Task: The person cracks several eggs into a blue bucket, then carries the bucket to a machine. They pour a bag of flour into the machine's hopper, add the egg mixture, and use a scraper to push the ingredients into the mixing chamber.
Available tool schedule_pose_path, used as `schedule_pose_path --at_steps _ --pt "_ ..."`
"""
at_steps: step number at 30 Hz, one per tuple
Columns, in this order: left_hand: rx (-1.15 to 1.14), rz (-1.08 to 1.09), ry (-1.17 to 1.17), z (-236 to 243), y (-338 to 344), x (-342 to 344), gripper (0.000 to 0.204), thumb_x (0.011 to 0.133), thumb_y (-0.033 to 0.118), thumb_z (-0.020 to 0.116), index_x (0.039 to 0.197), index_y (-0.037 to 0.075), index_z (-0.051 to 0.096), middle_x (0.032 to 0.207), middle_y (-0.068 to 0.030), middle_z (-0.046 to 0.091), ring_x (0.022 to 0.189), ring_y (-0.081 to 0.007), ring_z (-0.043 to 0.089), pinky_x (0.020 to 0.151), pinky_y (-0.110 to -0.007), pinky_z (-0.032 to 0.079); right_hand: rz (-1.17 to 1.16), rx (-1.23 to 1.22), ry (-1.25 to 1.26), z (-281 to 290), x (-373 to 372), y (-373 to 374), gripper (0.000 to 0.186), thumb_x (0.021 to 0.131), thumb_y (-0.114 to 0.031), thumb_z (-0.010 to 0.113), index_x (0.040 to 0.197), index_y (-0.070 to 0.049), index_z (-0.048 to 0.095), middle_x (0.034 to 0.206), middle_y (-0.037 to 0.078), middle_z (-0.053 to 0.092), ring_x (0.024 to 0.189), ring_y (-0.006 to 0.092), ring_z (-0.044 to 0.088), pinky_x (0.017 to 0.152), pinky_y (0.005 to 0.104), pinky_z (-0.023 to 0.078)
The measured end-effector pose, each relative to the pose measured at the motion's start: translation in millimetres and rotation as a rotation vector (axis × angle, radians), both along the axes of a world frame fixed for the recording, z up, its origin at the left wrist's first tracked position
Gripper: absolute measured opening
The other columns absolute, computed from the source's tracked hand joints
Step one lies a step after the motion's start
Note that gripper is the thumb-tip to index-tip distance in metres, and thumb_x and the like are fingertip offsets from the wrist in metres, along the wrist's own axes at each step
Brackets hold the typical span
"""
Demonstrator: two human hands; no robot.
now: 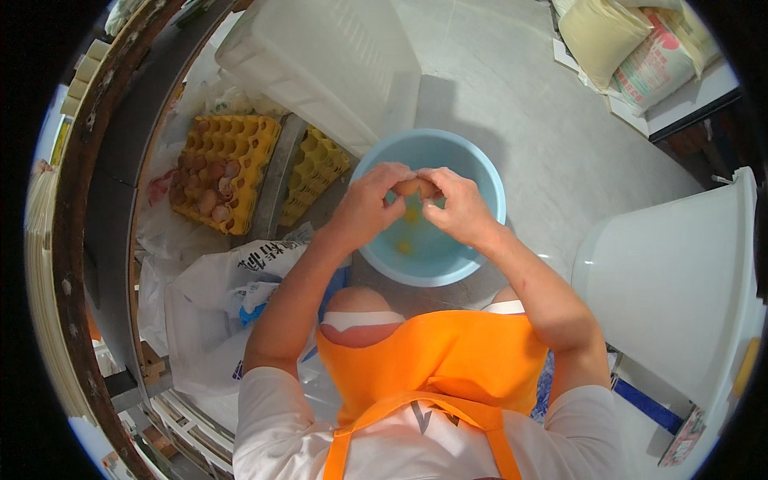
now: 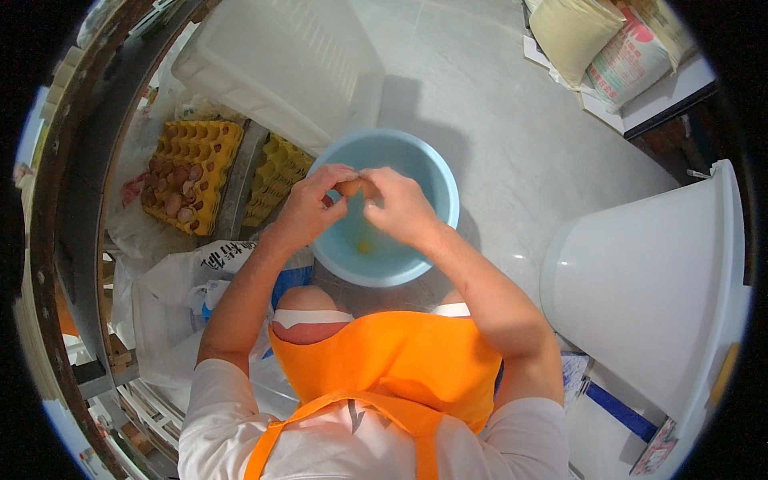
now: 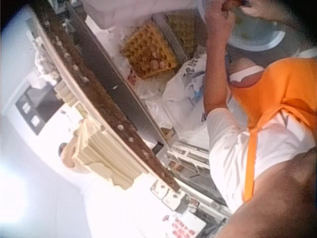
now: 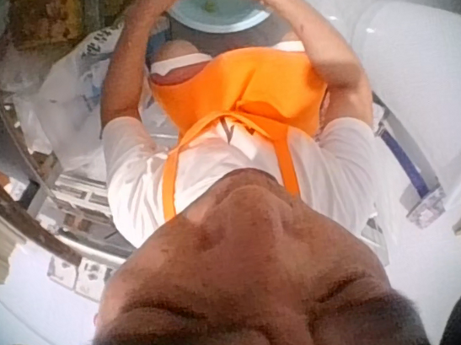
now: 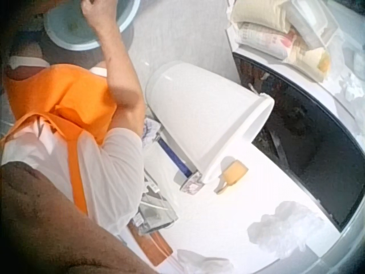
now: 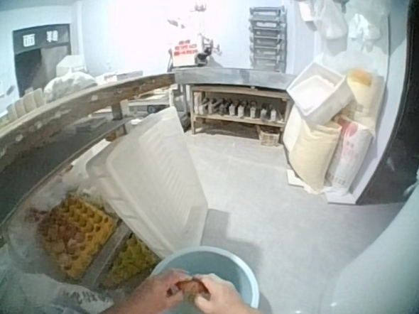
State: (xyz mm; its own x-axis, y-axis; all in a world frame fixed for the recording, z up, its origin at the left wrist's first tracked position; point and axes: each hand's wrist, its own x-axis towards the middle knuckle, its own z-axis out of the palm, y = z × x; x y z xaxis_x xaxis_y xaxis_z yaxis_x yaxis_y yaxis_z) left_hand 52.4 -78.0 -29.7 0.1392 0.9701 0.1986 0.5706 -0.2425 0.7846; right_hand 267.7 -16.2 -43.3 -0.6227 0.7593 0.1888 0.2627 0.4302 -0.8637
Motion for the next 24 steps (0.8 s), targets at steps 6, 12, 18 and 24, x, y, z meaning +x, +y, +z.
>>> schedule_pose_path --at_steps 6,12,18,24 --pt "0.030 -0.017 0.021 6 1 -1 0.044 0.088 -0.003 0.068 0.130 0.007 0.064 0.137 -0.0114 0.065 0.114 -0.0263 0.070 0.080 -0.033 0.061 -0.020 -0.075 -0.006 7 -1 -1 0.047 0.081 -0.007 0.066 0.128 0.000 0.065 0.115 0.020 0.070 0.101 0.0342 0.071 0.093 0.0417 0.057" --pt "-0.014 -0.004 0.008 13 3 -1 0.045 0.088 -0.004 0.067 0.131 0.007 0.065 0.136 -0.0096 0.065 0.112 -0.0224 0.070 0.081 -0.031 0.061 -0.038 -0.049 0.019 5 1 0 0.046 0.081 -0.007 0.066 0.127 0.000 0.065 0.114 0.020 0.070 0.100 0.0336 0.072 0.093 0.0419 0.057" --pt "-0.240 0.091 -0.236 2 4 -2 0.042 0.094 -0.003 0.064 0.134 0.008 0.065 0.126 -0.0060 0.068 0.108 -0.0146 0.068 0.078 -0.029 0.061 -0.099 -0.285 0.144 -8 0 2 0.041 0.085 -0.007 0.066 0.125 0.000 0.065 0.112 0.016 0.074 0.101 0.0238 0.073 0.091 0.0363 0.058" --pt "-0.317 0.112 -0.393 -4 1 1 0.042 0.096 -0.001 0.065 0.136 0.010 0.065 0.123 -0.0057 0.069 0.107 -0.0146 0.068 0.078 -0.030 0.061 -0.041 -0.689 0.317 -2 1 8 0.043 0.089 -0.005 0.069 0.130 0.002 0.059 0.116 0.012 0.070 0.104 0.0168 0.068 0.093 0.0311 0.056"
